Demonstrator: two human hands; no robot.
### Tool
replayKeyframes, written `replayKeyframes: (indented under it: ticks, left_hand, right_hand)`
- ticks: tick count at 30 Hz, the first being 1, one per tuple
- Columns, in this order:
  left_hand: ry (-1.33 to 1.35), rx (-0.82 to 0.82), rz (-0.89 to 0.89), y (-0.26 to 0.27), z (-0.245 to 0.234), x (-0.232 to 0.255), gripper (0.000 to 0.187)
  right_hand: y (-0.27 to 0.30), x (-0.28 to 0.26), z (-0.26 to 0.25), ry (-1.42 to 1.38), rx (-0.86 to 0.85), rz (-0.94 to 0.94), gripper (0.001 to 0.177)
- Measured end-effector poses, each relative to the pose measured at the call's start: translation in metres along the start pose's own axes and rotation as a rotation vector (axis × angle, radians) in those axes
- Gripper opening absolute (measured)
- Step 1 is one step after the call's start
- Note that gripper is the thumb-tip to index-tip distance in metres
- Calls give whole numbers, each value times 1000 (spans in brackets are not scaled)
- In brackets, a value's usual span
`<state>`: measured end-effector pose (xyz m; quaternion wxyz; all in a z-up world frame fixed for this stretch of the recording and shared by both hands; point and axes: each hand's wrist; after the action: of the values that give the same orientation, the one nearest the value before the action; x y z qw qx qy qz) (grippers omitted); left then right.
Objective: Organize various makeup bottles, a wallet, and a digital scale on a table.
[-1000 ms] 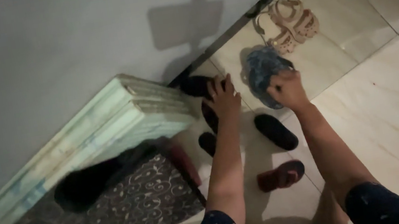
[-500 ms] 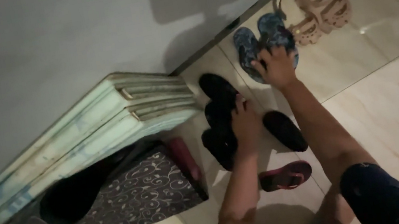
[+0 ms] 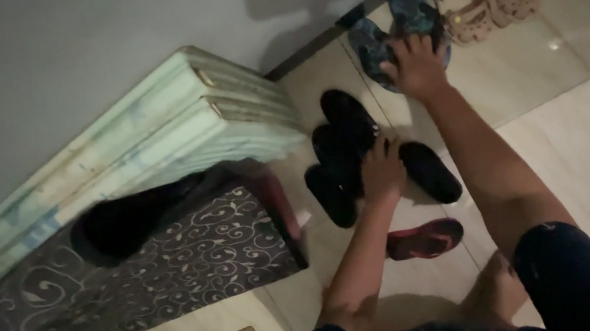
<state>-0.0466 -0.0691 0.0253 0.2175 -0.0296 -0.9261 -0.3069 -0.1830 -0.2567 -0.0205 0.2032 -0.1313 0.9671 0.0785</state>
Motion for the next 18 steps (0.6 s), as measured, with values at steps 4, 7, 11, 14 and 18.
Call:
replayKeyframes:
  ticks: [4, 7, 11, 14, 18]
  left_hand:
    - [83, 368, 128, 45, 0, 1, 52]
    - [162, 539, -9, 55, 6, -11, 45]
    - [293, 760, -181, 59, 15, -40, 44]
    - [355, 704, -294, 71, 5, -47, 51]
    - [581, 385, -459, 93, -58, -21, 74]
  right_hand:
    - [52, -53, -25, 31, 143, -55, 59]
    - [95, -83, -11, -140, -144, 97, 38]
    - [138, -115, -6, -187, -231, 61, 28]
    - [162, -124, 6, -80, -146, -14, 32]
    - [170, -94, 39, -102, -195, -11, 30]
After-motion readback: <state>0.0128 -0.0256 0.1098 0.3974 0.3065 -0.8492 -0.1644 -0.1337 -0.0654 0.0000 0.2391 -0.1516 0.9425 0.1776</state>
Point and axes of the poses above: each hand's wrist, its own y-axis away from the middle knuckle, its own z-axis out of the palm, x = y × z, and after that the axes turned 10 degrees about -x, right-handed
